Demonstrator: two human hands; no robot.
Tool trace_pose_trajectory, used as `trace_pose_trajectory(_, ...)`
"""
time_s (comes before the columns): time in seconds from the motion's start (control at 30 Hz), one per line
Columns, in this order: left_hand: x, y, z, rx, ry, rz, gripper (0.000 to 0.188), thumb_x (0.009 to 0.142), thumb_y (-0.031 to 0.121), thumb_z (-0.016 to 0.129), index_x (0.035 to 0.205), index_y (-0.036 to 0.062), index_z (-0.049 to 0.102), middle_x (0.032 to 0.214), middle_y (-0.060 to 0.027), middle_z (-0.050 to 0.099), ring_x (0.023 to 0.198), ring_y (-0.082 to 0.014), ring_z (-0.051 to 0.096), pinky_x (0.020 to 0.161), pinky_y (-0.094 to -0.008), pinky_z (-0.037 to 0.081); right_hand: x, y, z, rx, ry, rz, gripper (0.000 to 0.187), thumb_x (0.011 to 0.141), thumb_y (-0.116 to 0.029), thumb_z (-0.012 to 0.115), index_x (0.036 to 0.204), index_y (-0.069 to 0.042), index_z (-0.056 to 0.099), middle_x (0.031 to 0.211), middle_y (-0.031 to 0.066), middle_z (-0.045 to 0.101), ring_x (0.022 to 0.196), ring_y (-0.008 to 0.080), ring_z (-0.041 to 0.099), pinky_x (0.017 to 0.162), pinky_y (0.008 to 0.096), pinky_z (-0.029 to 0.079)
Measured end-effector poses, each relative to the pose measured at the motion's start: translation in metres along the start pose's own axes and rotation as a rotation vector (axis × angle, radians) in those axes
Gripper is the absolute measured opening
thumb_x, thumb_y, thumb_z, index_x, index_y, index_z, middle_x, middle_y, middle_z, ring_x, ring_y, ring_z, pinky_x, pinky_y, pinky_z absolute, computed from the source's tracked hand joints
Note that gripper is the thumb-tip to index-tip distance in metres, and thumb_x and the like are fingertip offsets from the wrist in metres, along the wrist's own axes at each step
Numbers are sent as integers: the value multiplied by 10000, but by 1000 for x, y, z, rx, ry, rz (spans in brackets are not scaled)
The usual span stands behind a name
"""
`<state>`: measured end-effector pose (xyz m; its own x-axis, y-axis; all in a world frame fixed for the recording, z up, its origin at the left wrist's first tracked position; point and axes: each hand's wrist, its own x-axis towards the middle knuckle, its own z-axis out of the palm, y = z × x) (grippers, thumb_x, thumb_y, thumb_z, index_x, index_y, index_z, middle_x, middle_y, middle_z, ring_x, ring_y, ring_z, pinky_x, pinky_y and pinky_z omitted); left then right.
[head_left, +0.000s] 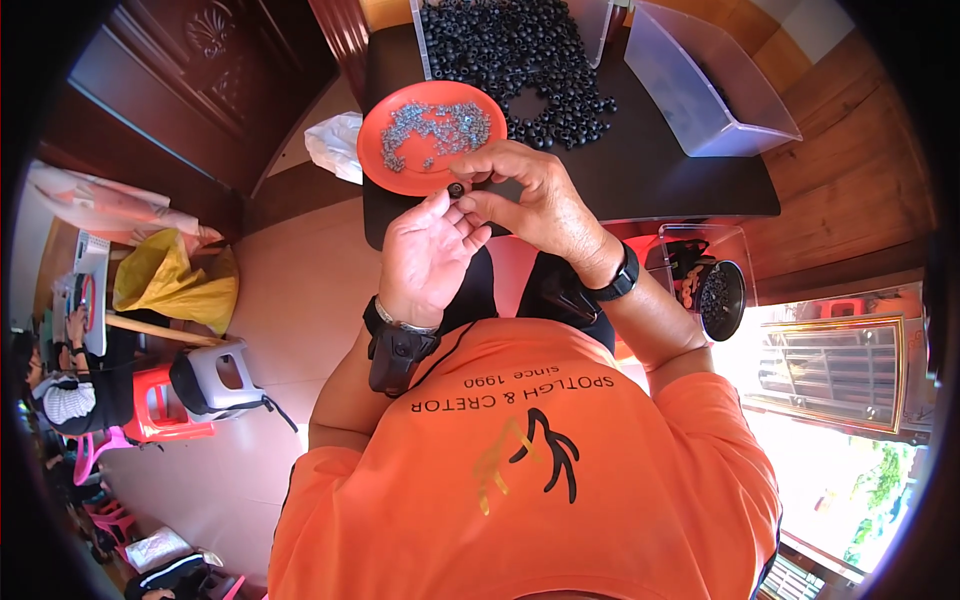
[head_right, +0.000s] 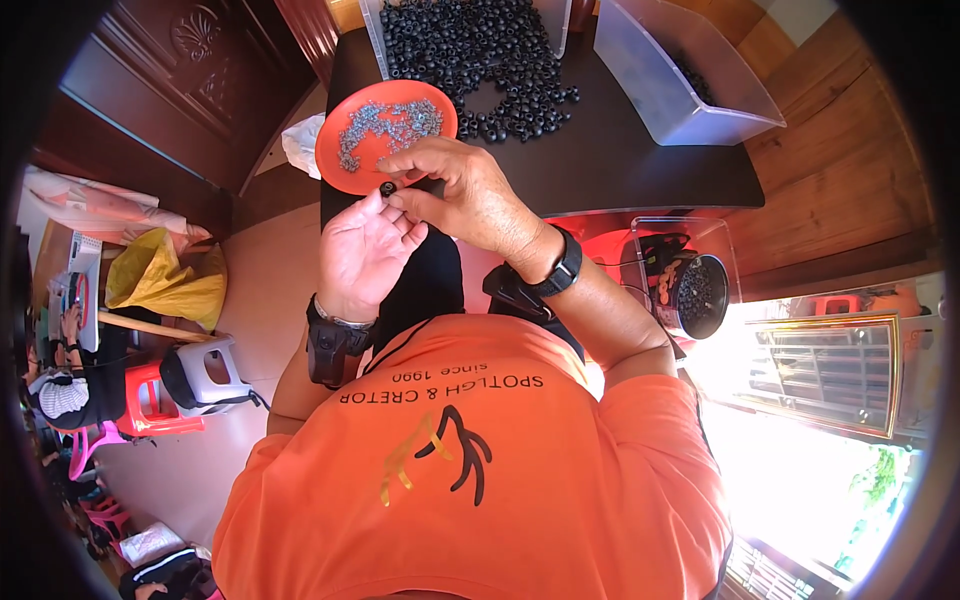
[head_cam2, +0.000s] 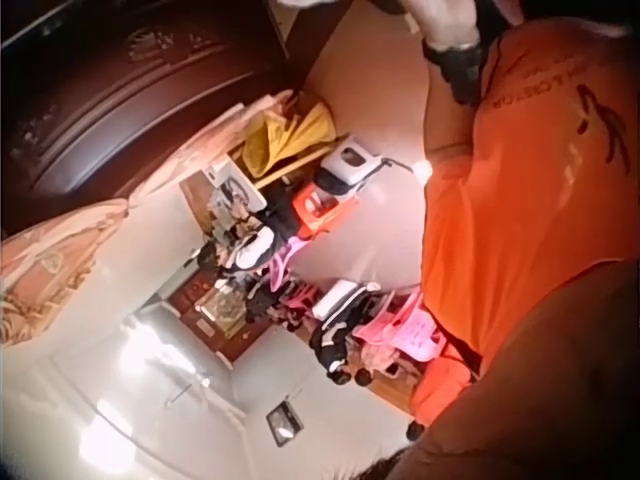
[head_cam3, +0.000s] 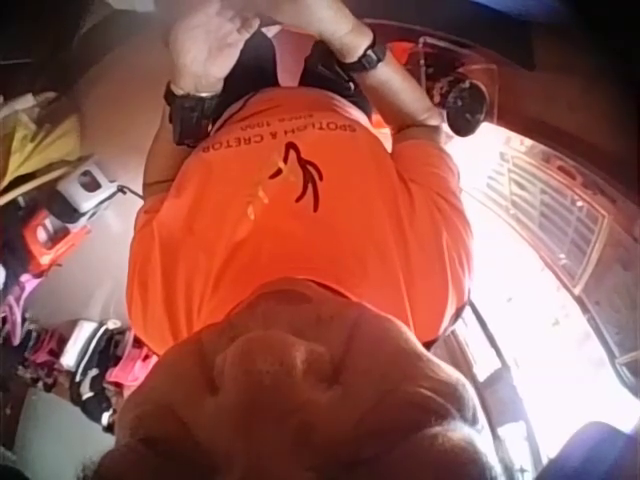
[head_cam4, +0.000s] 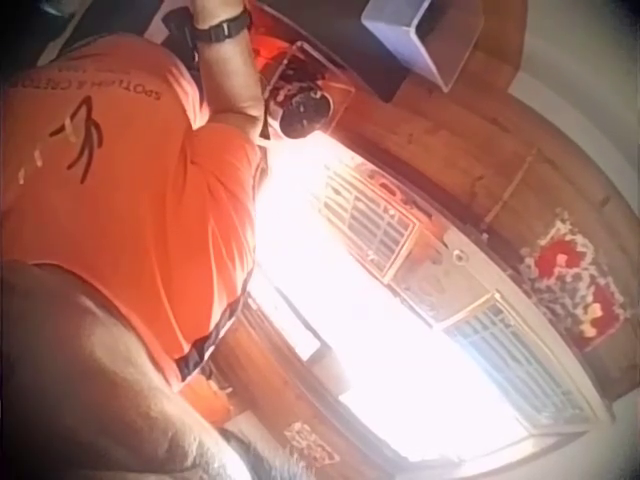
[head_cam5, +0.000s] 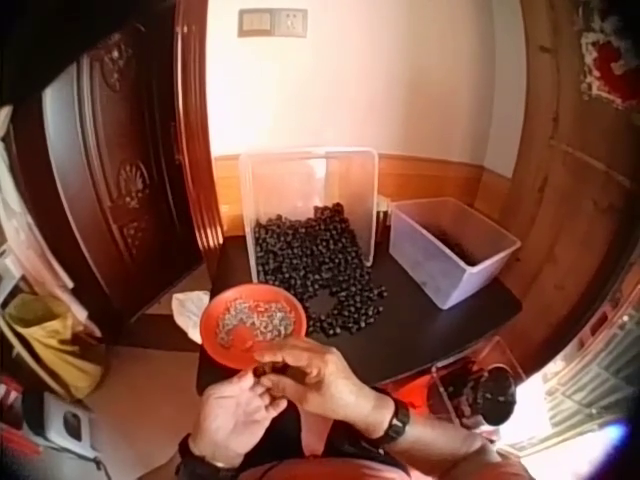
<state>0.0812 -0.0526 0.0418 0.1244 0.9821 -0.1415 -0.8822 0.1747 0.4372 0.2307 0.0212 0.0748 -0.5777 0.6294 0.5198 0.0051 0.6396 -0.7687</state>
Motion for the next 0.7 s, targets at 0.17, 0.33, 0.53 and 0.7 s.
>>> trace_pose_trajectory(0.17,3,-4,-5,-14,-45,-4,231,952,250,516,1095,71,548,1019,-40,582,973,-170,545,872,-358,423,-1,1,-1,-82,-20,-59,266,744,-20,740,1001,-39,672,929,53,669,841,181,639,766,298,513)
trace_pose_trajectory(0.33,0,-6,-11,51,-59,-46,238,958,257,482,1107,85,552,1019,-42,595,982,-170,551,876,-353,421,-4,9,-3,-123,-55,-112,227,741,-40,742,954,-33,665,948,68,665,886,218,628,784,332,509)
trace_pose_trajectory(0.53,-4,-7,-15,210,-85,-12,258,959,255,467,1115,66,547,1049,-43,599,1022,-157,557,882,-326,406,0,8,-12,-5,-192,-50,200,750,-46,728,941,-51,671,945,61,660,929,237,618,830,350,488)
trace_pose_trajectory(0.7,-3,-4,-17,412,-102,60,300,953,251,466,1155,41,539,1048,-37,603,1016,-155,566,878,-315,404,9,6,-19,-35,-268,-34,218,757,-43,726,972,-54,688,962,49,660,946,225,609,854,349,477)
